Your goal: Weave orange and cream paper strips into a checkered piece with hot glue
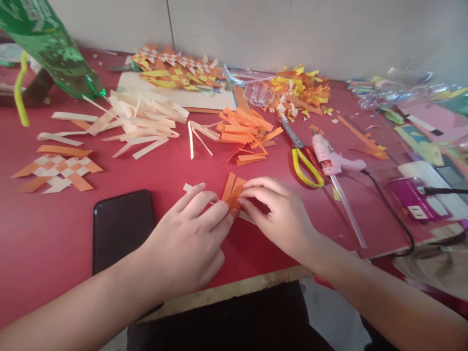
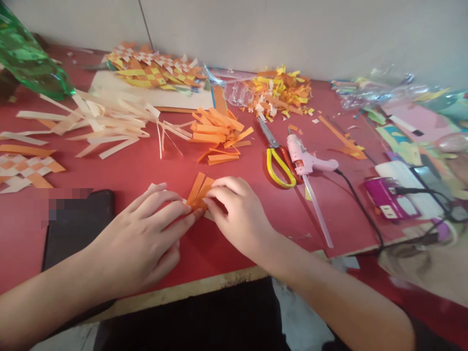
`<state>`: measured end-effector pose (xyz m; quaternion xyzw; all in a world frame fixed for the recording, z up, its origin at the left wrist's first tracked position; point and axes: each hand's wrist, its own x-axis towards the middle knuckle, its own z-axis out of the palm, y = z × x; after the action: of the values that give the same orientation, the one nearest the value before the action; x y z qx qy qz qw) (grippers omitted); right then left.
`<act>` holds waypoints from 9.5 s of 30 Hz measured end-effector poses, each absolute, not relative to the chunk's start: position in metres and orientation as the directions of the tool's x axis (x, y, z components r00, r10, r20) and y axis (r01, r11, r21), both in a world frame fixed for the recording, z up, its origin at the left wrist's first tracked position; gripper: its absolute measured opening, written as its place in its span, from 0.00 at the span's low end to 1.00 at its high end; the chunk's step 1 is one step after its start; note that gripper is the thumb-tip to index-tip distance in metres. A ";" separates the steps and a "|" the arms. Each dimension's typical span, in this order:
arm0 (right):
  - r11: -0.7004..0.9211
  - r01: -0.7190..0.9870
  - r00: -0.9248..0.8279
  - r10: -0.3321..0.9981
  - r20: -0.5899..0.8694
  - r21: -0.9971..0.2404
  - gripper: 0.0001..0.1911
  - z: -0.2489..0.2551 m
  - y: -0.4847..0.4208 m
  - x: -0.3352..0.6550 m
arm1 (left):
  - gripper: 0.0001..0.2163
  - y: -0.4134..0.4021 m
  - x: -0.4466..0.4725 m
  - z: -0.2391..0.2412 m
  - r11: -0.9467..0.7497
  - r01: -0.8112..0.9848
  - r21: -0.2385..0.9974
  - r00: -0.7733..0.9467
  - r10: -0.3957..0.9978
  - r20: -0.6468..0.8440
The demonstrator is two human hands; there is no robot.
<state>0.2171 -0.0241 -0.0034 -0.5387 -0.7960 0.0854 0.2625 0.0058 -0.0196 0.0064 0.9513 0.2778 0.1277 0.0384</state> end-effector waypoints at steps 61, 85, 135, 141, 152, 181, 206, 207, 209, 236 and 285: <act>0.417 0.791 -0.368 0.909 0.197 -0.449 0.06 0.003 -0.045 0.228 | 0.20 -0.011 0.003 -0.003 -0.748 0.570 0.341 0.682 0.662 0.311; -0.010 0.516 -0.125 0.988 -0.086 -0.857 0.04 0.017 -0.033 0.210 | 0.12 -0.009 0.001 -0.001 -0.716 0.503 0.484 0.642 0.684 0.346; 0.043 -0.051 0.022 0.999 0.042 -0.998 0.09 -0.005 0.010 0.200 | 0.34 0.002 0.004 0.016 0.397 -0.401 0.826 0.233 0.916 -0.328; 0.107 0.005 -0.072 0.992 0.106 -0.994 0.07 0.003 0.006 0.192 | 0.17 0.003 0.001 0.009 0.424 -0.285 0.860 0.302 0.891 -0.340; 0.179 0.196 -0.077 0.983 0.167 -0.964 0.08 0.003 0.012 0.192 | 0.11 0.005 0.002 0.009 0.365 -0.170 0.915 0.205 0.922 -0.329; 0.147 0.372 0.033 0.985 0.171 -0.917 0.17 0.050 0.056 0.217 | 0.13 0.007 0.001 0.011 0.331 -0.375 0.866 0.061 0.941 -0.333; -0.012 -0.026 -0.178 0.984 -0.007 -1.000 0.14 0.008 -0.003 0.210 | 0.23 0.000 0.001 0.022 0.442 -0.475 0.761 0.425 0.872 -0.242; -0.024 -0.035 -0.188 0.982 -0.017 -0.999 0.15 0.008 -0.002 0.211 | 0.30 0.003 -0.001 0.023 0.481 -0.532 0.697 0.455 0.856 -0.244; -0.030 -0.044 -0.208 0.978 -0.020 -0.999 0.16 0.010 -0.002 0.212 | 0.40 0.009 -0.004 0.024 0.548 -0.567 0.615 0.491 0.824 -0.282; -0.086 0.020 -0.340 0.936 -0.088 -0.996 0.23 0.011 -0.009 0.214 | 0.07 0.000 0.004 0.021 0.298 0.143 0.944 0.383 0.863 -0.330; 0.561 0.325 -0.497 0.786 0.367 -0.761 0.12 0.015 -0.003 0.227 | 0.08 -0.006 0.007 0.022 0.259 0.111 0.960 0.494 0.823 -0.279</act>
<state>0.2268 -0.0030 0.0146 -0.3450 -0.8051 0.3168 0.3639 0.0067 -0.0057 0.0221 0.5474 0.4265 0.2662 0.6690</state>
